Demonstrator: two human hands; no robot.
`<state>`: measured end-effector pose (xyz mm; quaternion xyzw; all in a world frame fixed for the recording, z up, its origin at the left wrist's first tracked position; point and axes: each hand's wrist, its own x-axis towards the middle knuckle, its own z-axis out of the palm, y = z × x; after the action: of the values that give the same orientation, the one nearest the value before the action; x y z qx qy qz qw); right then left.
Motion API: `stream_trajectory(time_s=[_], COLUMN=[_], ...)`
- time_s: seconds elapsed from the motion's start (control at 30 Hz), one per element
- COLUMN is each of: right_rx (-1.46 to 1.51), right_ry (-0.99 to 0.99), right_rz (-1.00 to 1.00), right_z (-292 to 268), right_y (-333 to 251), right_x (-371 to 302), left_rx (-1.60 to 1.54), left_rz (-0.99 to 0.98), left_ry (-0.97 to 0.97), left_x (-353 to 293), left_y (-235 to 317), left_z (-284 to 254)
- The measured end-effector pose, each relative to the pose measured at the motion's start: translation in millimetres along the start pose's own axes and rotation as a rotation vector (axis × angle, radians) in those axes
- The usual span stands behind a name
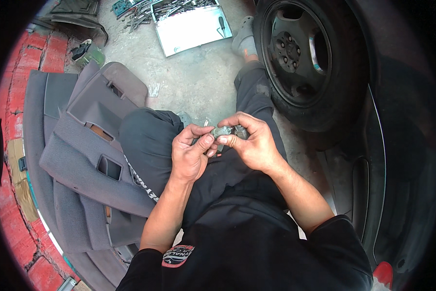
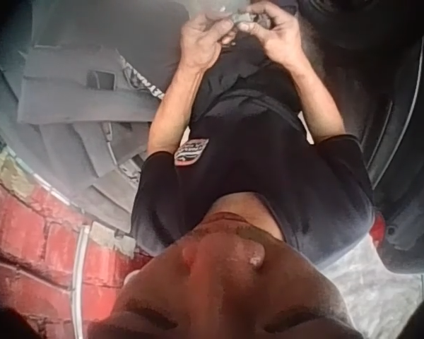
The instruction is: Inspecting and repairing a car door lock cylinder mechanism.
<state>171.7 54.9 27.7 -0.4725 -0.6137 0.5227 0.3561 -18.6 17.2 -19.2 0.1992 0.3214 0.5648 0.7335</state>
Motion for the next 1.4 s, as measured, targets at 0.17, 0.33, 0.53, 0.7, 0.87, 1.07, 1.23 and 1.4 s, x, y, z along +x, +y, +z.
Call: stream_trajectory(time_s=[0.17, 0.33, 0.53, 0.7, 0.87, 1.07, 1.23, 1.4], right_rx=[0.138, 0.219, 0.333, 0.753, 0.709, 0.556, 0.444, 0.374], right_ry=[0.036, -0.010, -0.105, -0.103, -0.103, -0.077, -0.069, -0.056], right_rz=[0.271, 0.204, 0.275, 0.249, 0.249, 0.250, 0.236, 0.279], right_z=[6, 1, -6, -18, -22, -24, -25, -24], right_y=[-6, 11, 20, 43, 43, 41, 39, 37], right_x=[-4, -1, -1, 0, 3, 4, 4, 4], left_rx=[0.632, 0.096, 0.125, 0.707, 1.002, 1.067, 1.150, 1.190], left_rz=[0.379, -0.022, -0.049, 0.219, 0.329, 0.331, 0.355, 0.384], left_ry=[0.097, 0.028, -0.036, -0.005, -0.012, 0.056, 0.052, 0.045], left_x=[0, -1, 1, -4, -6, -7, -9, -8], left_y=[-4, -3, -3, 12, 8, 14, 16, 12], left_z=[4, -4, -4, 19, 9, 23, 22, 21])
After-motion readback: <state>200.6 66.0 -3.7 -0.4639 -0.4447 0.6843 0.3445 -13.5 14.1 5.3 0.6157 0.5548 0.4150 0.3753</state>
